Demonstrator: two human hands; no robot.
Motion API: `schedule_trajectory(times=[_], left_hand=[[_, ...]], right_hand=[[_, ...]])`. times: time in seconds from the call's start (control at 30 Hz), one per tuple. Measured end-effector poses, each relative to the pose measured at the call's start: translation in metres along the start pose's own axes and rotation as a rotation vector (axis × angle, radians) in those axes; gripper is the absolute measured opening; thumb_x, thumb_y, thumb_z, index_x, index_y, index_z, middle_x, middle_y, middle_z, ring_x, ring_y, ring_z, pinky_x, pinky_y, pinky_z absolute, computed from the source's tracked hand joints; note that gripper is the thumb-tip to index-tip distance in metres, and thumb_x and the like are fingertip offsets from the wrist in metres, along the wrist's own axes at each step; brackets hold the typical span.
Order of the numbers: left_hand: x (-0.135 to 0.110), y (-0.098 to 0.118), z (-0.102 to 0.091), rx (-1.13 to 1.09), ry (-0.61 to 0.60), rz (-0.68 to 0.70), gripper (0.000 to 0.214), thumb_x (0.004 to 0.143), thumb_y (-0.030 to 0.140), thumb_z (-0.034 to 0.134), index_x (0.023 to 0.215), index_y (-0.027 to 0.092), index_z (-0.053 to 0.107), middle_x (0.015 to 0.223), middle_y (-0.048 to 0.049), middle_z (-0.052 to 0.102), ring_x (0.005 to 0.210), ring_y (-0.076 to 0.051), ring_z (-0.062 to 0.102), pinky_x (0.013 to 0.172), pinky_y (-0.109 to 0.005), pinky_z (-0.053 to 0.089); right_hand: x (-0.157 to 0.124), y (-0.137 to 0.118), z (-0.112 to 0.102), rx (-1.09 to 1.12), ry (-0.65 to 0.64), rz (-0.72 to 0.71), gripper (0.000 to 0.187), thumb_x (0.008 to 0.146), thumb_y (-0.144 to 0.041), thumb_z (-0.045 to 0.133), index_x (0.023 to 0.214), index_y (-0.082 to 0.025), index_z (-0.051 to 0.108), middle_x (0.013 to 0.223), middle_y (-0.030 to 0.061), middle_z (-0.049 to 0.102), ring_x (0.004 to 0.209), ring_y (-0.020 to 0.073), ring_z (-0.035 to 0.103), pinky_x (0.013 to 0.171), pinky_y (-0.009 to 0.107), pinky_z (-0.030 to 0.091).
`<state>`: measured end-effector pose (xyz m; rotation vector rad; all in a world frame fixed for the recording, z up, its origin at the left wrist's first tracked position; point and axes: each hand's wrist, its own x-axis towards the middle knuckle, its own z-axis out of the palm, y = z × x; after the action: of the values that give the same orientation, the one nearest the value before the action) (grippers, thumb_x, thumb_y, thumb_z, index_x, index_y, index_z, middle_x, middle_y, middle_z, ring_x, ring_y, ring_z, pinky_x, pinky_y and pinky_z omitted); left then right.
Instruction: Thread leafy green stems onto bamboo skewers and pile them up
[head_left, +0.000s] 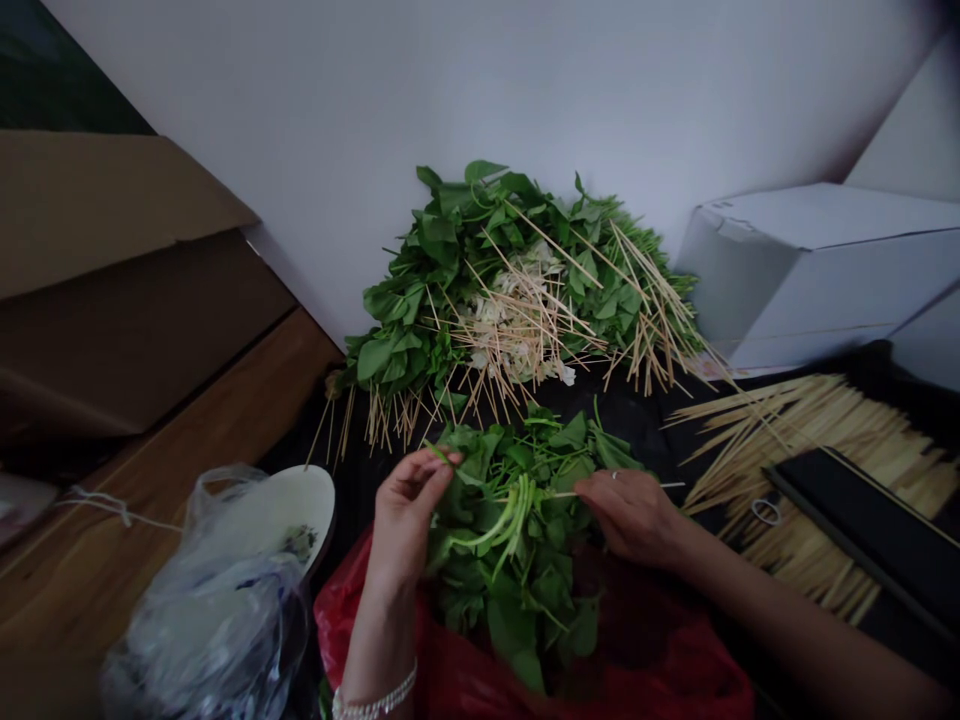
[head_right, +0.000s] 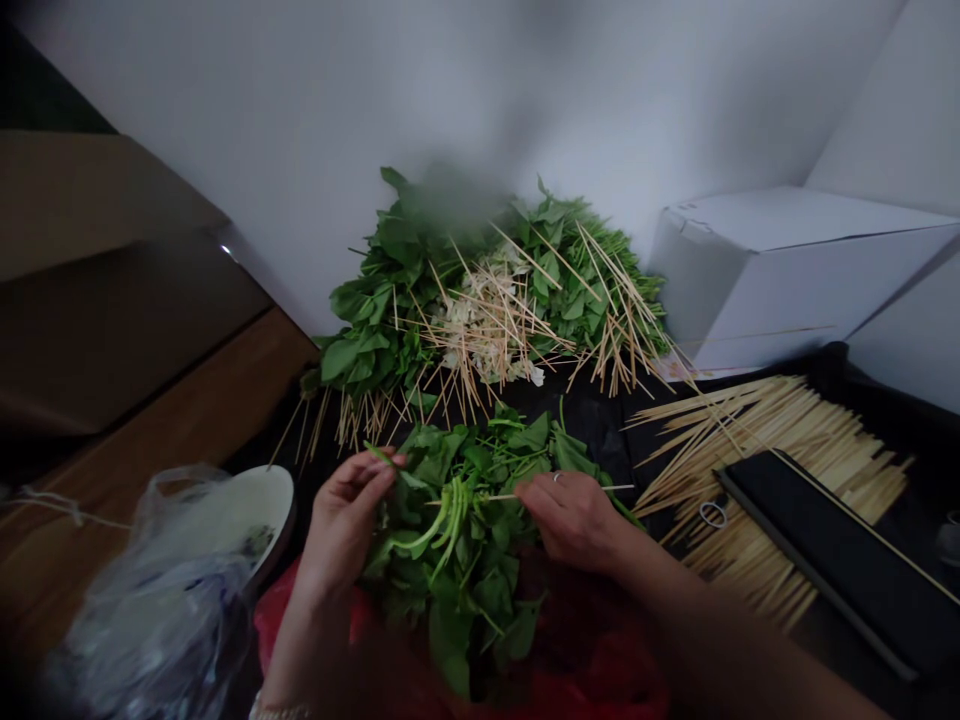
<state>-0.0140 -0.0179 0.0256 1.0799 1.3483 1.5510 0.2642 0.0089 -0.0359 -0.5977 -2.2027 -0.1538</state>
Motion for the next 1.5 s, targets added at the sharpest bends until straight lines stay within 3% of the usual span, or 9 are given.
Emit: schedule_trajectory(times=[0.07,0.23,0.63,1.27,1.5], left_hand=[[-0.005,-0.001,0.003,0.083,-0.059,-0.013,0.023,0.072,0.032,0.082,0.089,0.017,0.075,0.093,-0.0071,0.08,0.094,-0.022,0.072,0.089,-0.033,0.053],[-0.013,-0.002,0.009,0.227,-0.113,-0.054,0.026,0.078,0.036,0.077,0.096,0.018,0.079,0.085,-0.0064,0.08,0.088,-0.024,0.073,0.091,-0.037,0.052],[-0.019,0.005,0.014,0.258,-0.19,-0.057,0.021,0.083,0.036,0.071,0.091,0.019,0.079,0.08,-0.0034,0.079,0.084,-0.021,0.07,0.091,-0.034,0.049],[-0.018,0.002,0.015,0.26,-0.166,-0.056,0.02,0.077,0.031,0.076,0.092,0.019,0.08,0.077,-0.0032,0.079,0.077,-0.02,0.071,0.082,-0.031,0.053],[-0.017,-0.002,0.014,0.283,-0.197,-0.067,0.015,0.075,0.031,0.078,0.083,0.019,0.081,0.079,-0.0055,0.079,0.079,-0.021,0.071,0.08,-0.03,0.053]], right_hand=[[0.0,0.0,0.001,-0.007,0.031,0.019,0.028,0.085,-0.002,0.042,0.106,-0.017,0.054,0.074,0.0013,0.066,0.062,0.0138,0.059,0.057,0.027,0.045],[0.001,0.0,0.002,-0.065,0.049,0.045,0.029,0.084,-0.003,0.043,0.106,-0.015,0.057,0.078,0.0022,0.069,0.061,0.0127,0.06,0.054,0.025,0.043],[-0.002,0.001,0.004,-0.126,-0.025,0.042,0.031,0.087,-0.006,0.043,0.112,-0.015,0.059,0.08,0.0022,0.069,0.059,0.0122,0.057,0.053,0.026,0.041],[-0.003,0.002,0.004,-0.131,-0.048,0.034,0.032,0.086,-0.006,0.043,0.112,-0.015,0.06,0.08,0.0021,0.07,0.058,0.0118,0.058,0.052,0.025,0.041],[-0.007,0.003,0.008,-0.123,-0.031,0.013,0.034,0.084,-0.004,0.044,0.111,-0.015,0.062,0.077,0.0016,0.068,0.057,0.011,0.056,0.052,0.024,0.04]])
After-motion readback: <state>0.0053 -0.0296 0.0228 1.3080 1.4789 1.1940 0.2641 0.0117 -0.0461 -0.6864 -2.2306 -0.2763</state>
